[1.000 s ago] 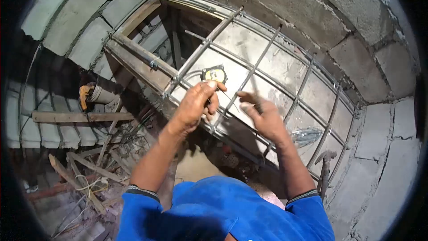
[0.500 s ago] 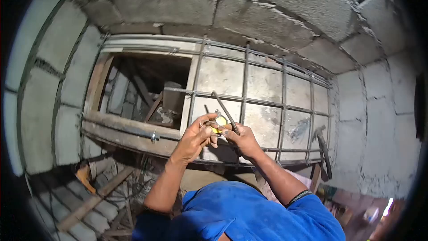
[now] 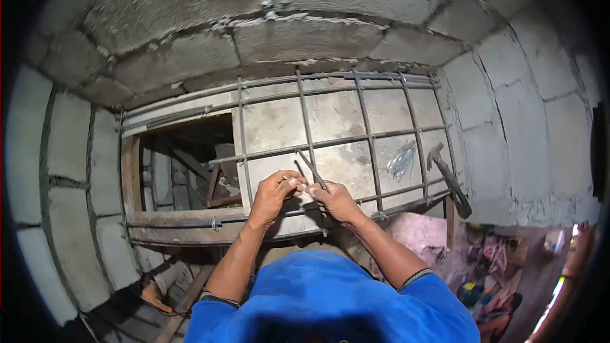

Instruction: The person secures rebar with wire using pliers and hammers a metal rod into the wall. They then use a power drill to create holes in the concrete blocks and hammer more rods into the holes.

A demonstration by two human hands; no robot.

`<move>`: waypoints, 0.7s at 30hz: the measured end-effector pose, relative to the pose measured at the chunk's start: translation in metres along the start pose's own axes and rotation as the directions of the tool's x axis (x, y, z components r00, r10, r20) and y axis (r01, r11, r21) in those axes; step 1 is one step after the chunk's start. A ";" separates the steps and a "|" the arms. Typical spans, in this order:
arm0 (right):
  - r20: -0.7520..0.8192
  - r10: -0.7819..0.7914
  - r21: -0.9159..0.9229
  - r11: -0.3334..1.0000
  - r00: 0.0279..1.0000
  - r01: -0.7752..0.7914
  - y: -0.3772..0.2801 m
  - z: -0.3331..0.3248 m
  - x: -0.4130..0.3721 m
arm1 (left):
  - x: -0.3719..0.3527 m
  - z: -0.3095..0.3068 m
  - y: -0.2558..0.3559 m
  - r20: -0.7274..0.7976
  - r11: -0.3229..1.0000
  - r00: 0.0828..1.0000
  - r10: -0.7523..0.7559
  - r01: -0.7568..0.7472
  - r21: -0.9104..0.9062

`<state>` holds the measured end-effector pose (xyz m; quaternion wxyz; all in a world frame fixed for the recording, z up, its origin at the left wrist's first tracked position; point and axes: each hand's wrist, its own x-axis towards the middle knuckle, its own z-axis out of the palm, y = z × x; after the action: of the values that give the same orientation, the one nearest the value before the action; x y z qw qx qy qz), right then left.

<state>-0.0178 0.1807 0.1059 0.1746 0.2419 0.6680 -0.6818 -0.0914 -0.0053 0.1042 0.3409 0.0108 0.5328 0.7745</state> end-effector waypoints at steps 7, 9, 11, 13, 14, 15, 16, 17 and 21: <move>-0.090 -0.120 -0.149 0.983 0.989 0.106 0.015 -0.009 0.000 | 0.030 0.017 -0.012 -0.092 0.972 0.993 -0.080 0.098 0.212; -0.042 -0.007 0.192 0.981 0.999 0.015 0.010 -0.015 0.001 | 0.030 0.034 -0.004 -0.079 0.983 0.995 -0.059 0.071 0.168; 0.062 0.020 0.337 0.941 0.998 -0.040 0.003 -0.025 0.003 | 0.032 0.036 0.001 0.026 0.996 1.000 -0.015 0.012 0.090; 0.177 0.006 0.406 0.911 0.984 -0.079 0.005 -0.032 0.007 | 0.032 0.027 -0.002 0.065 0.990 0.998 0.013 -0.022 0.138; 0.169 -0.001 0.402 0.913 0.986 -0.068 0.003 -0.032 0.010 | 0.040 0.024 -0.002 0.116 0.981 0.992 0.054 -0.074 0.180; 0.182 0.026 0.406 0.908 0.983 -0.099 0.001 -0.033 0.013 | 0.043 0.024 -0.007 0.092 0.993 0.994 0.062 -0.071 0.092; 0.199 0.064 0.410 0.901 0.978 -0.142 0.002 -0.032 0.012 | 0.047 0.020 -0.012 0.090 0.994 0.994 0.063 -0.070 0.080; 0.201 0.072 0.399 0.905 0.977 -0.149 0.002 -0.030 0.012 | 0.051 0.017 -0.017 0.073 0.997 0.997 0.040 -0.044 0.058; 0.171 0.068 0.325 0.938 0.983 -0.122 0.005 -0.011 0.022 | 0.044 0.007 -0.013 -0.002 0.997 1.000 0.018 -0.018 0.081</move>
<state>-0.0324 0.1933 0.0892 0.2158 0.2458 0.5144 -0.7927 -0.1163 0.0270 0.0815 0.3323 0.0283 0.5643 0.7552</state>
